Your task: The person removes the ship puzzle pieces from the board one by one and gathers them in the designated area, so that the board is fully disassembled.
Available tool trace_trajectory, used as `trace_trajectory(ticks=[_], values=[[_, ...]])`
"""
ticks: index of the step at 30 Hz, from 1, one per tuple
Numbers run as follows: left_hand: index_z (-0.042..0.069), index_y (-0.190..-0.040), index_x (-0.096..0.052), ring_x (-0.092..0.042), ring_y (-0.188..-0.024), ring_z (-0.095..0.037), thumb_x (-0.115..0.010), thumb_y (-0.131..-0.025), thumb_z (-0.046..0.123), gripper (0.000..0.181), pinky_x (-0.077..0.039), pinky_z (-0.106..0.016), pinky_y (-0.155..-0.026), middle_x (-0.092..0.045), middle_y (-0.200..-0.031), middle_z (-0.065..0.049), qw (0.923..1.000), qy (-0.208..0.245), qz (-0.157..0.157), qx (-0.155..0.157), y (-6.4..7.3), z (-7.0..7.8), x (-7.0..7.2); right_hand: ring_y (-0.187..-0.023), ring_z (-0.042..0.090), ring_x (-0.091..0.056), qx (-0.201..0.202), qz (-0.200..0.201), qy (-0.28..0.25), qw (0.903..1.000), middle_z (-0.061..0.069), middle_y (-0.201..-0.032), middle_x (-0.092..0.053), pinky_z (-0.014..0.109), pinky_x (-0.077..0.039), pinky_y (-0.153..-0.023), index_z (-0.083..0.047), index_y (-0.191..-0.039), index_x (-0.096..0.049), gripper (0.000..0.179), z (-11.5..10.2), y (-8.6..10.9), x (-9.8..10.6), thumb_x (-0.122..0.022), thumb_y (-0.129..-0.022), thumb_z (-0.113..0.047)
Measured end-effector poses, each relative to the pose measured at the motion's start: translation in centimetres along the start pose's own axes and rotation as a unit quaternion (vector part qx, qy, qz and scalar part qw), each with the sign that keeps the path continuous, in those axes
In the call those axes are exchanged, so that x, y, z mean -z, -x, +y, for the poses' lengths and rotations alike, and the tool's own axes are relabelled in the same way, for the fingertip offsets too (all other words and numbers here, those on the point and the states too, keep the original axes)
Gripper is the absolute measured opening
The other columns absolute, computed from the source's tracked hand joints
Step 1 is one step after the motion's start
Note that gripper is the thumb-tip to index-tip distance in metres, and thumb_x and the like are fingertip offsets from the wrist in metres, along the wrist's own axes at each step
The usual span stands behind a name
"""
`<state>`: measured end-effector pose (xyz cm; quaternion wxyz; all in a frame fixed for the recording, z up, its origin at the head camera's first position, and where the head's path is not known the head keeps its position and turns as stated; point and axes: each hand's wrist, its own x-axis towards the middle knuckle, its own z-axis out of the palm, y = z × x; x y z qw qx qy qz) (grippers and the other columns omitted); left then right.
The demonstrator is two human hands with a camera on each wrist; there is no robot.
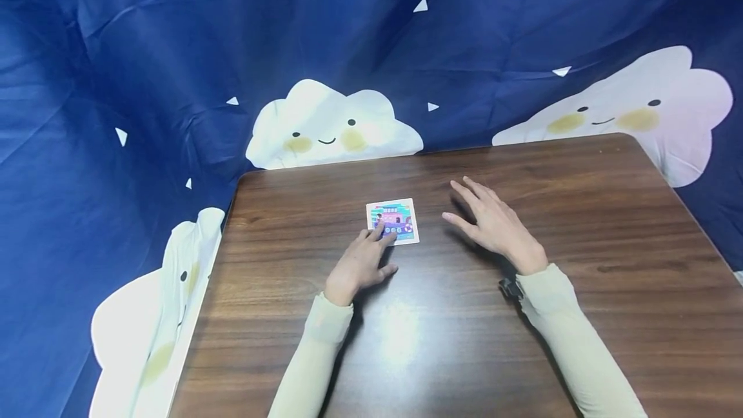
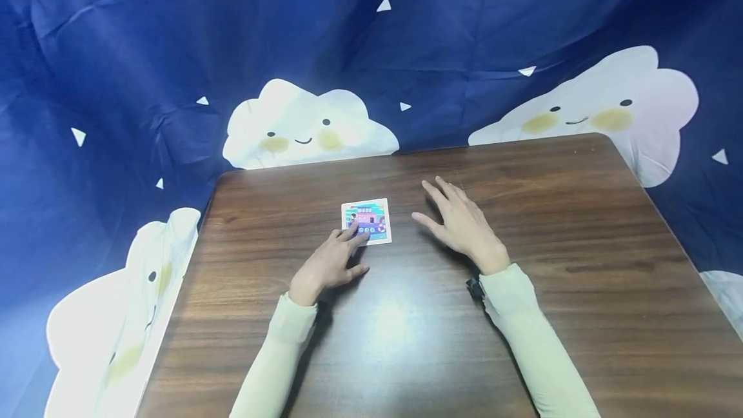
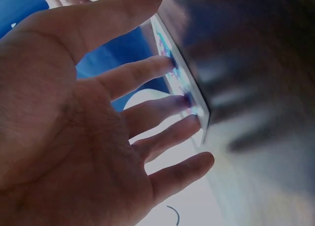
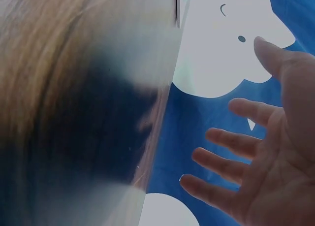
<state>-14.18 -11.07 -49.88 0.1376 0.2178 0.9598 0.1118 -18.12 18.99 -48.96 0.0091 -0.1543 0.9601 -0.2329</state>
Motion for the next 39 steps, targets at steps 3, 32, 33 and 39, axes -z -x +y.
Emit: trace_trajectory(ticks=[3, 32, 33, 39], values=[[0.022, -0.159, -0.046, -0.043, -0.149, -0.036, -0.076, -0.094, 0.042, 0.074, -0.042, -0.051, -0.121, -0.029, -0.172, -0.014, 0.9999, -0.008, -0.006, 0.001, -0.2, -0.1, -0.3, -0.150, 0.056, -0.034, 0.010, -0.005, 0.006, 0.9999, 0.023, -0.169, -0.031, 0.075, -0.036, -0.113, -0.017, -0.165, -0.033, 0.079, 0.1, 0.0, -0.3, -0.057, -0.102, -0.059], [0.020, -0.156, -0.051, -0.046, -0.146, -0.039, -0.075, -0.095, 0.036, 0.067, -0.042, -0.052, -0.121, -0.034, -0.166, -0.023, 0.9992, -0.008, 0.038, -0.005, 0.3, -0.3, -1.2, -0.137, 0.040, -0.056, 0.161, -0.114, -0.033, 0.9798, 0.023, -0.146, -0.058, 0.057, -0.044, -0.117, 0.001, -0.143, -0.059, 0.052, -5.1, -7.8, -5.4, -0.067, -0.102, -0.031], [0.019, -0.155, -0.051, -0.047, -0.146, -0.039, -0.075, -0.095, 0.036, 0.067, -0.042, -0.052, -0.121, -0.035, -0.165, -0.024, 0.9990, -0.009, 0.042, -0.008, 0.3, -0.3, -1.2, -0.136, 0.040, -0.057, 0.164, -0.114, -0.028, 0.9794, 0.022, -0.144, -0.059, 0.057, -0.045, -0.116, 0.001, -0.142, -0.060, 0.051, -5.2, -8.0, -5.6, -0.066, -0.102, -0.030], [0.019, -0.155, -0.052, -0.048, -0.144, -0.038, -0.075, -0.095, 0.038, 0.067, -0.043, -0.050, -0.120, -0.036, -0.164, -0.023, 0.9983, -0.020, 0.055, -0.010, 0.0, -0.2, -1.4, -0.133, 0.037, -0.058, 0.166, -0.124, -0.005, 0.9783, 0.018, -0.140, -0.061, 0.055, -0.046, -0.116, -0.002, -0.141, -0.061, 0.047, -5.8, -9.3, -6.0, -0.065, -0.103, -0.029]])
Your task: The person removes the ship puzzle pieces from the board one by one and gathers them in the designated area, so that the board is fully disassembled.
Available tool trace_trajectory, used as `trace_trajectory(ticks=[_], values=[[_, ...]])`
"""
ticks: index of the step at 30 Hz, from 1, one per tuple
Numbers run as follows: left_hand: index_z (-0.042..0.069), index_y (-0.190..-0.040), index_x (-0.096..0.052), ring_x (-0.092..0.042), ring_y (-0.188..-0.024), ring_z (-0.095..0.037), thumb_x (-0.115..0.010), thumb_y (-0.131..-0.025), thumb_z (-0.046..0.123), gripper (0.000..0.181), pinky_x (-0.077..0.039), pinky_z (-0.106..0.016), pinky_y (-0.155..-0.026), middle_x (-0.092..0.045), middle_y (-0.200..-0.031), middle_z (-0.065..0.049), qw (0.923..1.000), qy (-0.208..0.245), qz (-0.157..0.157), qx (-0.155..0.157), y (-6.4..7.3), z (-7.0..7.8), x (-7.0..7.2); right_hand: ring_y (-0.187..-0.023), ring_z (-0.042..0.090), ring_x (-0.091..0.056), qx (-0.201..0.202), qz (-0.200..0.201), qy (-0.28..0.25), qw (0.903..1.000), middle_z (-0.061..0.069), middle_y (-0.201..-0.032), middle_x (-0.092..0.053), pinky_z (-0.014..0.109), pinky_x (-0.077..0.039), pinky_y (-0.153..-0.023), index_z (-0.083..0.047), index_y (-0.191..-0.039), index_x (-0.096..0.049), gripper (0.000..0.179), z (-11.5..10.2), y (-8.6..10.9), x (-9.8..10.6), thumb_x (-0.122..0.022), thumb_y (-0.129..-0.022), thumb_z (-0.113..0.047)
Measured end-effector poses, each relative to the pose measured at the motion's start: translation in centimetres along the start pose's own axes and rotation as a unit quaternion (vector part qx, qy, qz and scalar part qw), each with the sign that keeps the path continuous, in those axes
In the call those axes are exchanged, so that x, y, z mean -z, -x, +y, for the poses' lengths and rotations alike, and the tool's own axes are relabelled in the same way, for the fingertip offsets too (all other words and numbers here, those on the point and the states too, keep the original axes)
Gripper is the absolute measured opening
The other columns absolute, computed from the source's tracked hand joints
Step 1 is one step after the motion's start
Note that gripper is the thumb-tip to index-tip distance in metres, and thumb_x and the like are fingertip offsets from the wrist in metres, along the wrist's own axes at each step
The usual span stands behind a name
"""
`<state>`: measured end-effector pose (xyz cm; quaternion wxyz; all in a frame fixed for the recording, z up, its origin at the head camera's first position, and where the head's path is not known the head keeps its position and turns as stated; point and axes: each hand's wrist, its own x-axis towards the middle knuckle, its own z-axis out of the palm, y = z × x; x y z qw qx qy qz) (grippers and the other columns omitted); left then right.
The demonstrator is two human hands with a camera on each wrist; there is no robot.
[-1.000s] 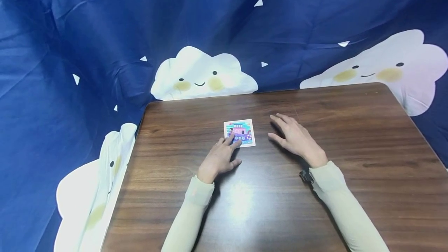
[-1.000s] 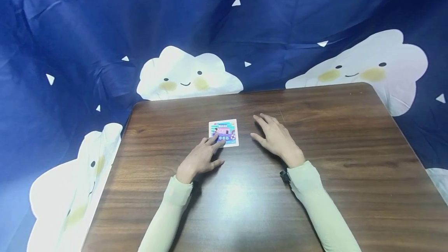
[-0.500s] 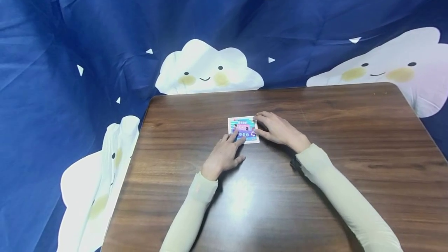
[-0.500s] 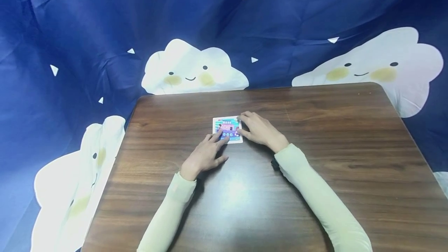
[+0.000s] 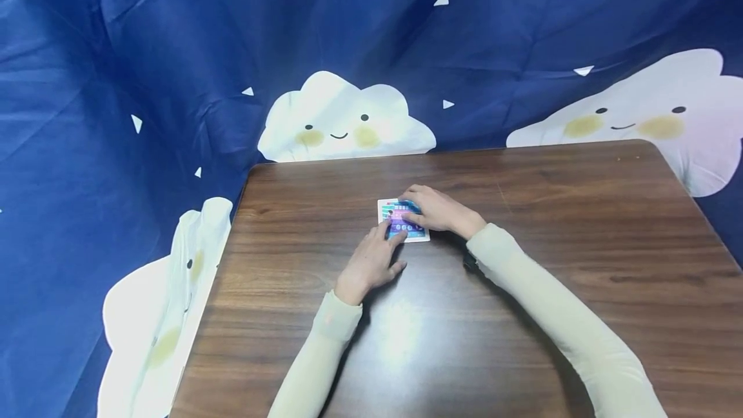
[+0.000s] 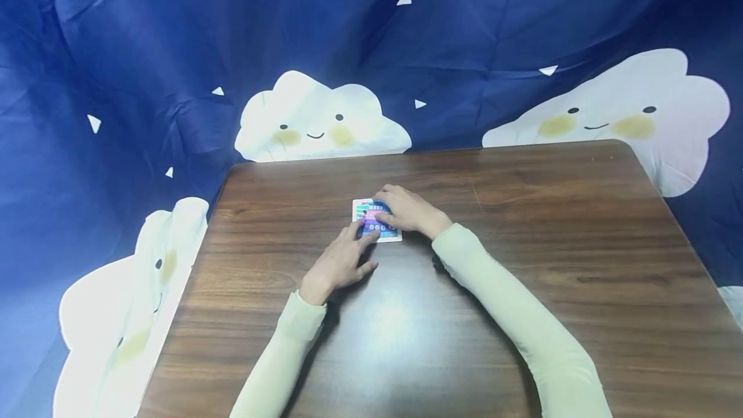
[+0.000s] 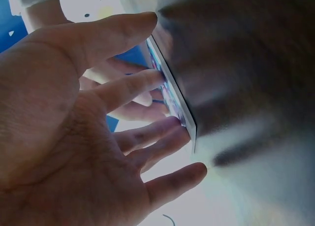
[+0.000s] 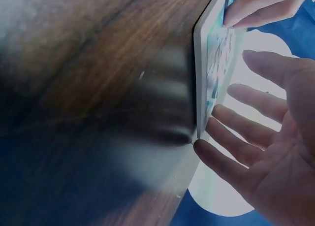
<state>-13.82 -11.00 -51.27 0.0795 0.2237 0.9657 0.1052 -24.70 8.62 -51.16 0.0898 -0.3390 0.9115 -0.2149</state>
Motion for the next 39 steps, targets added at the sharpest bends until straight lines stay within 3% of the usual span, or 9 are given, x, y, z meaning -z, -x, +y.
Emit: trace_trajectory(ticks=[8, 19, 30, 39], values=[[0.018, -0.155, -0.051, -0.048, -0.144, -0.039, -0.075, -0.095, 0.039, 0.068, -0.044, -0.050, -0.120, -0.036, -0.164, -0.024, 1.0000, -0.001, -0.008, 0.003, 0.2, 0.2, -0.1, -0.123, 0.035, -0.060, 0.012, -0.006, 0.006, 0.9999, 0.017, -0.134, -0.061, 0.054, -0.051, -0.107, -0.004, -0.142, -0.062, 0.044, -0.4, -1.0, -0.9, -0.066, -0.102, -0.022], [0.016, -0.152, -0.055, -0.050, -0.142, -0.041, -0.078, -0.093, 0.039, 0.068, -0.044, -0.050, -0.120, -0.040, -0.161, -0.025, 0.9999, -0.011, 0.010, -0.008, 0.3, 0.1, -0.1, -0.113, 0.031, -0.056, 0.024, 0.018, -0.019, 0.9994, 0.016, -0.129, -0.061, 0.046, -0.051, -0.097, -0.002, -0.137, -0.066, 0.042, -1.2, -1.6, -1.7, -0.068, -0.098, -0.018], [0.016, -0.152, -0.055, -0.049, -0.143, -0.040, -0.078, -0.093, 0.040, 0.068, -0.045, -0.050, -0.119, -0.040, -0.162, -0.024, 0.9999, -0.011, 0.008, -0.004, 0.0, 0.3, 0.1, -0.127, 0.038, -0.053, -0.031, 0.043, -0.103, 0.9933, 0.018, -0.130, -0.059, 0.053, -0.043, -0.116, 0.000, -0.126, -0.067, 0.032, -1.3, -2.5, -1.8, -0.069, -0.097, -0.014], [0.015, -0.152, -0.055, -0.050, -0.142, -0.040, -0.078, -0.093, 0.039, 0.068, -0.047, -0.049, -0.117, -0.041, -0.161, -0.024, 0.9999, -0.012, 0.009, -0.002, -0.1, 0.5, 0.2, -0.119, 0.035, -0.061, -0.032, 0.097, -0.142, 0.9846, 0.016, -0.119, -0.067, 0.052, -0.046, -0.113, -0.003, -0.112, -0.068, 0.018, -1.2, -2.6, -1.9, -0.071, -0.098, -0.014]])
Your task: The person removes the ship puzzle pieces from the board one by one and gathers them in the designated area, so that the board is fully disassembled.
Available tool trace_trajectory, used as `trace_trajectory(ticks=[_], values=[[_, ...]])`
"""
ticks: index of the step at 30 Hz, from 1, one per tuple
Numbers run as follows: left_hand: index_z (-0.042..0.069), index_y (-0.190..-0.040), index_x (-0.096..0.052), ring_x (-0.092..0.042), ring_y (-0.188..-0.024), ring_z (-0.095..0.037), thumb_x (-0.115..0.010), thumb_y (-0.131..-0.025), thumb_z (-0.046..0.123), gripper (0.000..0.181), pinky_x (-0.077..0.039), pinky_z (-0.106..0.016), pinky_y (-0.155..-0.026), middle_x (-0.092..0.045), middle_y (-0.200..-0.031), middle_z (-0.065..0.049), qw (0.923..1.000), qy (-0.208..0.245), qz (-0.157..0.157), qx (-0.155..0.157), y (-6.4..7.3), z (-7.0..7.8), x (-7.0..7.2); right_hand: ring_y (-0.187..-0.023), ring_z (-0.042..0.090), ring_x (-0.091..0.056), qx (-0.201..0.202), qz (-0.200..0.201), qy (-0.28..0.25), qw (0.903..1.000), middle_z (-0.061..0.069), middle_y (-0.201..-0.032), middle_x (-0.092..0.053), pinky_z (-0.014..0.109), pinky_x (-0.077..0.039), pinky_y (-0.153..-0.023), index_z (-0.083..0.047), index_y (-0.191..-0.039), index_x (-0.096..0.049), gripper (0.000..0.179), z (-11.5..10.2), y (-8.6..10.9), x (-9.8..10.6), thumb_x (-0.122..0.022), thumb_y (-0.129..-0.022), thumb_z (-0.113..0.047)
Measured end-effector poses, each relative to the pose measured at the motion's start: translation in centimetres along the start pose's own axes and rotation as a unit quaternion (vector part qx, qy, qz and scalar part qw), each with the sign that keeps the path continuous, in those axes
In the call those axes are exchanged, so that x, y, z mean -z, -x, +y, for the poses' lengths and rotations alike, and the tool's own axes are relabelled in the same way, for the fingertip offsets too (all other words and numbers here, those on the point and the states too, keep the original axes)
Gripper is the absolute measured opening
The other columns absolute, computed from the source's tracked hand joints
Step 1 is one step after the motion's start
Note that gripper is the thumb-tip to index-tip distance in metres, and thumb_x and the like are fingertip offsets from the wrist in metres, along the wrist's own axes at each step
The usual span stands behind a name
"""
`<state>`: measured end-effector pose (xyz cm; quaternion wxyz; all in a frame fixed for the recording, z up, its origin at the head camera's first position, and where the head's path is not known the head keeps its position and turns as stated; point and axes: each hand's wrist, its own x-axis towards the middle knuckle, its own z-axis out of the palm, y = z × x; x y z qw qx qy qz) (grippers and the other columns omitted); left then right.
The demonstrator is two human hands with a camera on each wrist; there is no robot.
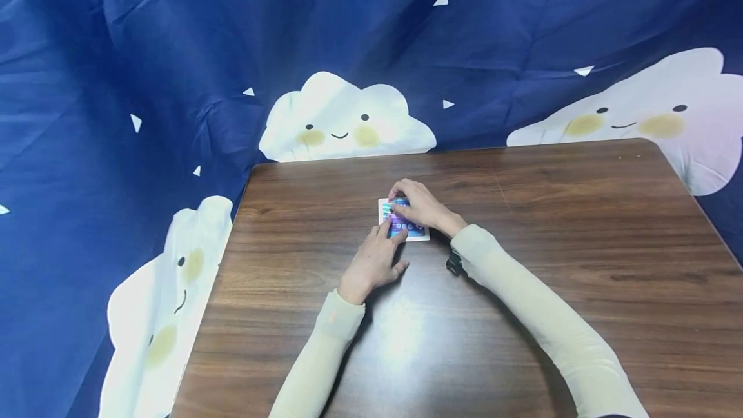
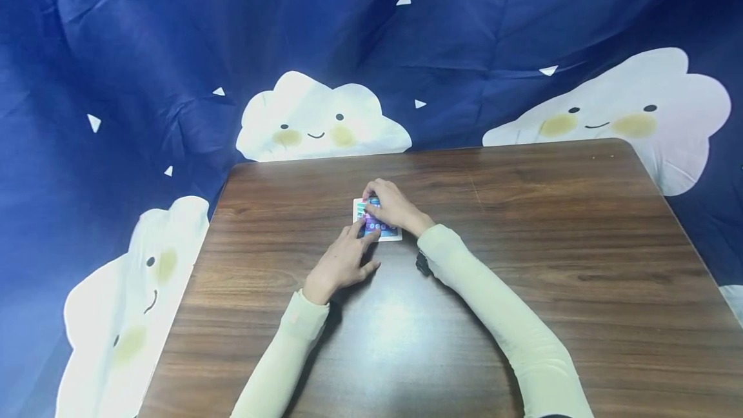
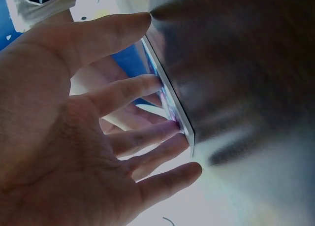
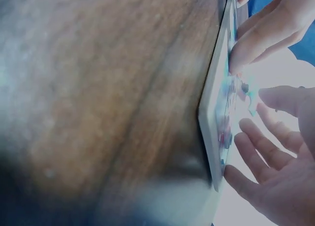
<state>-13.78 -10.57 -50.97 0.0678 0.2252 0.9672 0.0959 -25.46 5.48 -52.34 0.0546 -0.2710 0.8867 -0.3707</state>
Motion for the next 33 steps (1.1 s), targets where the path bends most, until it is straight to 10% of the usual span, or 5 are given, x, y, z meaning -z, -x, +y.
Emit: trace_trajectory(ticks=[11, 33], values=[[0.015, -0.151, -0.057, -0.052, -0.140, -0.039, -0.079, -0.091, 0.040, 0.068, -0.048, -0.050, -0.116, -0.045, -0.158, -0.024, 1.0000, -0.004, 0.006, -0.004, 0.3, 0.2, -0.1, -0.091, 0.023, -0.068, -0.006, 0.029, -0.037, 0.9989, 0.007, -0.093, -0.074, 0.041, -0.055, -0.089, -0.008, -0.099, -0.068, 0.010, -0.1, 0.1, -0.5, -0.077, -0.094, -0.010], [0.018, -0.152, -0.055, -0.051, -0.139, -0.040, -0.082, -0.087, 0.050, 0.078, -0.048, -0.049, -0.116, -0.040, -0.161, -0.025, 1.0000, 0.004, -0.006, 0.004, 0.6, -0.2, 0.0, -0.074, 0.023, -0.072, -0.062, 0.082, -0.087, 0.9910, 0.012, -0.093, -0.074, 0.022, -0.055, -0.064, -0.006, -0.104, -0.069, 0.008, 2.3, 1.8, 2.9, -0.070, -0.099, -0.012]])
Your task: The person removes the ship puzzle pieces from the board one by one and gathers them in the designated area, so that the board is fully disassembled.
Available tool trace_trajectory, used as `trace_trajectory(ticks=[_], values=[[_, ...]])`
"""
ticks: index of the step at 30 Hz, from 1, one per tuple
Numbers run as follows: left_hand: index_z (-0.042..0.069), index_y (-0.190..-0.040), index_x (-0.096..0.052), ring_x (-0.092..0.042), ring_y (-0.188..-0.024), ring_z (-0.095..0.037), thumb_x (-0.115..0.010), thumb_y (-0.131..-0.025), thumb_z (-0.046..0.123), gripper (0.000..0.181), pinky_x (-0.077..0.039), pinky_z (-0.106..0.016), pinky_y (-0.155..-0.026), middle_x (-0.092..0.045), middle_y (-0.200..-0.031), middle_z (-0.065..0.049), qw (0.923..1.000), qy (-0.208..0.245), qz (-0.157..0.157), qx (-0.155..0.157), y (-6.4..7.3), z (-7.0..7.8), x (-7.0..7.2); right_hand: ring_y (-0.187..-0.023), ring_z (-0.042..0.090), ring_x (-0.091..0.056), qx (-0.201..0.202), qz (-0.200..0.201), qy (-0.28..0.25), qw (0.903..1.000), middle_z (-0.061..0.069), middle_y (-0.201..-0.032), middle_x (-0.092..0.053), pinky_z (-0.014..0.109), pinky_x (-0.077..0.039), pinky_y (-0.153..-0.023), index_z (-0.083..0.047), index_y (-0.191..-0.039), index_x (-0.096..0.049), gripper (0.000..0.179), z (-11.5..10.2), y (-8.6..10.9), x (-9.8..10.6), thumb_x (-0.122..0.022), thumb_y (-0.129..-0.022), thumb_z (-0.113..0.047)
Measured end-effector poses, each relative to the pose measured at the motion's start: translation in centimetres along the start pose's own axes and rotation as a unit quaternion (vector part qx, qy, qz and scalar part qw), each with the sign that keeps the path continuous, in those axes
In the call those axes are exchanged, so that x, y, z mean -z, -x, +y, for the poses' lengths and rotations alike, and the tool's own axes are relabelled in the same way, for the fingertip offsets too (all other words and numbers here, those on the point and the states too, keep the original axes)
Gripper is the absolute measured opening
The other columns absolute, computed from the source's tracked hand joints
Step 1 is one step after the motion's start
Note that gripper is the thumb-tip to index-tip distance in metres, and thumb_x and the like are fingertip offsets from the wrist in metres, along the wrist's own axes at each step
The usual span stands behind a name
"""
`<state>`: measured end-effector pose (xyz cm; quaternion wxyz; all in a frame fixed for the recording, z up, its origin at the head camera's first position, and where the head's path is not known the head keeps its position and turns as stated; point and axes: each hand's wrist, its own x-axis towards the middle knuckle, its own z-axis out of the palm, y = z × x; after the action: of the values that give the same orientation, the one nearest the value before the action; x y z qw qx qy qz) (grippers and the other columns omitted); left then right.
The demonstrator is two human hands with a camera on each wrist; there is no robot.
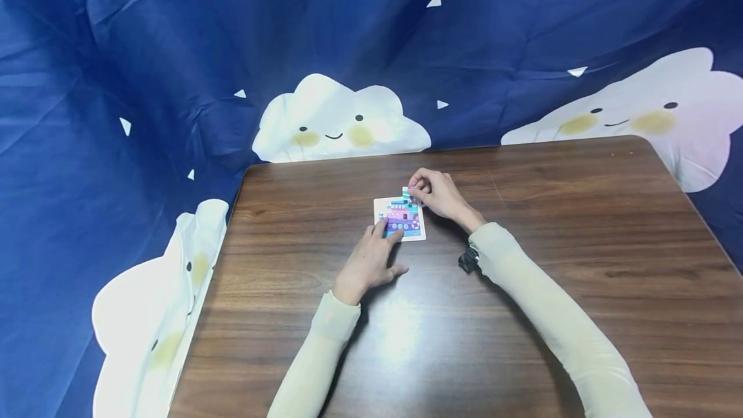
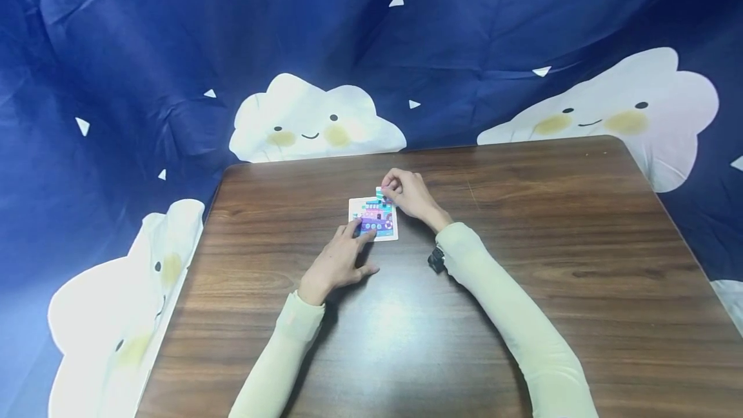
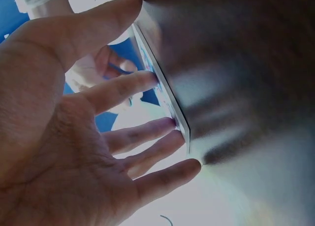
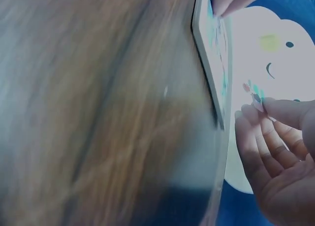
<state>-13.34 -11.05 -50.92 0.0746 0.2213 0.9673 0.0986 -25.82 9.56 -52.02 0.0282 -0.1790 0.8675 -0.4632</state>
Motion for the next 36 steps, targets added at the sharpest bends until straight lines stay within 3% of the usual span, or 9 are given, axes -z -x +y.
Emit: trace_trajectory(ticks=[6, 17, 28, 36], values=[[0.017, -0.152, -0.055, -0.051, -0.138, -0.040, -0.082, -0.086, 0.051, 0.079, -0.048, -0.048, -0.116, -0.041, -0.161, -0.024, 1.0000, -0.002, 0.001, -0.001, 0.0, 0.0, -0.1, -0.067, 0.027, -0.072, -0.020, 0.011, 0.009, 0.9997, 0.013, -0.090, -0.075, 0.025, -0.056, -0.055, -0.005, -0.105, -0.069, 0.008, 1.1, 0.4, 1.3, -0.068, -0.100, -0.012], [0.017, -0.152, -0.055, -0.051, -0.137, -0.039, -0.082, -0.086, 0.051, 0.078, -0.050, -0.049, -0.113, -0.040, -0.161, -0.024, 1.0000, -0.002, 0.004, 0.001, -0.1, 0.0, -0.1, -0.067, 0.022, -0.073, -0.082, 0.020, 0.021, 0.9962, 0.017, -0.088, -0.076, 0.024, -0.055, -0.053, -0.001, -0.102, -0.072, 0.009, 1.9, 1.2, 2.7, -0.070, -0.097, -0.009], [0.018, -0.153, -0.054, -0.051, -0.140, -0.040, -0.081, -0.087, 0.051, 0.079, -0.050, -0.049, -0.114, -0.040, -0.162, -0.025, 1.0000, -0.004, 0.000, 0.001, -0.2, 0.2, -0.3, -0.063, 0.011, -0.063, -0.097, 0.029, 0.073, 0.9922, 0.009, -0.085, -0.072, 0.026, -0.052, -0.058, -0.004, -0.101, -0.073, 0.011, 2.4, 1.4, 3.2, -0.071, -0.095, -0.013], [0.018, -0.155, -0.052, -0.049, -0.142, -0.040, -0.079, -0.088, 0.053, 0.079, -0.050, -0.050, -0.115, -0.037, -0.164, -0.024, 0.9999, -0.007, -0.009, 0.004, -0.3, 0.4, -0.3, -0.057, 0.008, -0.063, -0.118, 0.018, 0.065, 0.9907, 0.011, -0.088, -0.071, 0.023, -0.054, -0.053, -0.001, -0.102, -0.074, 0.014, 2.7, 1.5, 3.5, -0.071, -0.097, -0.013]])
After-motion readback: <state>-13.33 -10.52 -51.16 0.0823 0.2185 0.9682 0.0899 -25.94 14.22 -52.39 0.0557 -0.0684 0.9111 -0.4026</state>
